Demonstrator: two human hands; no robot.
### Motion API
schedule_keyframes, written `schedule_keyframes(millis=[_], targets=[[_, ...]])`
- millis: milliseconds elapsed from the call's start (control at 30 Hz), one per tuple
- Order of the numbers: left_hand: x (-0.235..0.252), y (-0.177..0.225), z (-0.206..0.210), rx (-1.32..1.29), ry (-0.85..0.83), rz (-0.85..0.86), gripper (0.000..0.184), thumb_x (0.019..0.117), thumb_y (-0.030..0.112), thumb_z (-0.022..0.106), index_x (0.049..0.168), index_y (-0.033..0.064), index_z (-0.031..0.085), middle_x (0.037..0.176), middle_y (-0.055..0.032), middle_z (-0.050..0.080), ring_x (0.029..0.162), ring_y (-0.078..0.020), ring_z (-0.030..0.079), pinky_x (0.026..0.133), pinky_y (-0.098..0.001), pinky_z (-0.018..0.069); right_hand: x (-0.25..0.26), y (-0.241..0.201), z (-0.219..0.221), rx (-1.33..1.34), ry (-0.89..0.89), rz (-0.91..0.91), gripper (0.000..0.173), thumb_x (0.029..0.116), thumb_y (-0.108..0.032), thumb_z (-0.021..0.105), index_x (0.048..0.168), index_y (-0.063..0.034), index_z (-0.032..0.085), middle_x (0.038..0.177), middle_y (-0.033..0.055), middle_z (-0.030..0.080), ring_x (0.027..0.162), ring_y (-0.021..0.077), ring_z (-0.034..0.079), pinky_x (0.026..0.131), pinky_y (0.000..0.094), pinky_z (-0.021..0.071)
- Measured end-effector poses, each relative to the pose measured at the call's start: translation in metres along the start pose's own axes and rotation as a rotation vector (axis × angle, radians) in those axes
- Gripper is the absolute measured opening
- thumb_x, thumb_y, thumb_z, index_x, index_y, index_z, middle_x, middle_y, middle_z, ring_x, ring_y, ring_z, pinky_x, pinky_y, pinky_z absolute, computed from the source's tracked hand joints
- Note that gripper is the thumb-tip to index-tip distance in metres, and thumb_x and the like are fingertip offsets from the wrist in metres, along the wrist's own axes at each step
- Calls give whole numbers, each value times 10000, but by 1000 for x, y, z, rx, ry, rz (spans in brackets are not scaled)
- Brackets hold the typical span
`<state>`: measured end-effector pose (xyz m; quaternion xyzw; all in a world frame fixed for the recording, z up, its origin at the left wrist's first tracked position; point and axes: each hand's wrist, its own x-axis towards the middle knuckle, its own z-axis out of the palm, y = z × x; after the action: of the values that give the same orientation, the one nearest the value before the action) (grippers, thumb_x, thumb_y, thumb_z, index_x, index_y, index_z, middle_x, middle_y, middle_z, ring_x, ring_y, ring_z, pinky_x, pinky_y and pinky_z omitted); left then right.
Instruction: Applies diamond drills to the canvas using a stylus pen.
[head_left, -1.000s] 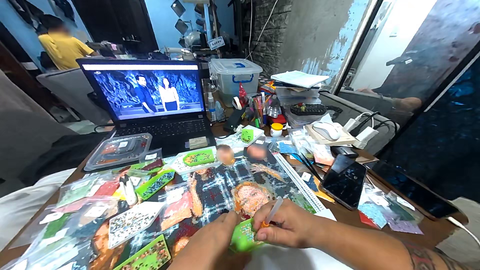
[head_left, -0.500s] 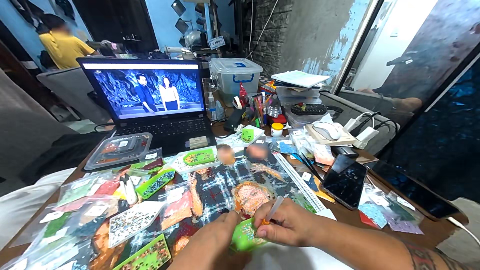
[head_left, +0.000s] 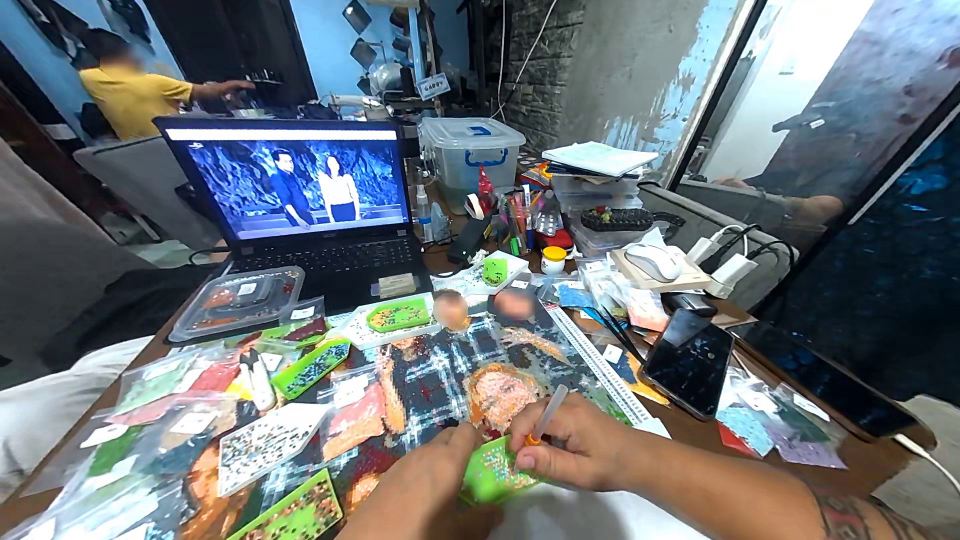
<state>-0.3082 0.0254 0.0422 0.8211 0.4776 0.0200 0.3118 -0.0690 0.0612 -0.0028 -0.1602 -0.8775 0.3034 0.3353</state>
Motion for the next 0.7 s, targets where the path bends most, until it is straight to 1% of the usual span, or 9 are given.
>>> schedule_keyframes(millis=[333, 567, 667, 700], targets=[[0, 2, -1, 18, -21, -26, 569, 914, 352, 772, 1298, -11, 563, 1147, -216, 652, 1017, -367, 676, 884, -543, 548, 0, 1, 1, -15, -27, -11, 305, 1076, -234, 525, 1023, 39, 648, 808, 127, 640, 695, 105, 580, 667, 211, 490], [0, 0, 0, 11, 7, 7, 559, 909, 337, 778, 1284, -21, 569, 1126, -224, 659, 1012, -384, 678, 875, -555, 549, 0, 2, 0, 26, 18, 3, 320, 1076, -244, 527, 1013, 48, 643, 776, 108, 616, 658, 56, 534, 622, 163, 443], [-1, -2, 1, 6, 23, 31, 548, 906, 326, 779, 1274, -25, 576, 1116, -228, 661, 1000, -385, 681, 865, -556, 553, -1, 2, -2, 85, 61, 29, 325, 1078, -255, 524, 1020, 43, 639, 807, 97, 628, 673, 26, 533, 623, 148, 438], [-1, -2, 1, 4, 26, 32, 542, 905, 319, 780, 1271, -26, 578, 1114, -231, 663, 996, -387, 682, 864, -559, 554, -1, 1, -4, 101, 81, 47, 320, 1079, -259, 523, 1022, 35, 636, 811, 85, 630, 676, 14, 542, 624, 146, 450]])
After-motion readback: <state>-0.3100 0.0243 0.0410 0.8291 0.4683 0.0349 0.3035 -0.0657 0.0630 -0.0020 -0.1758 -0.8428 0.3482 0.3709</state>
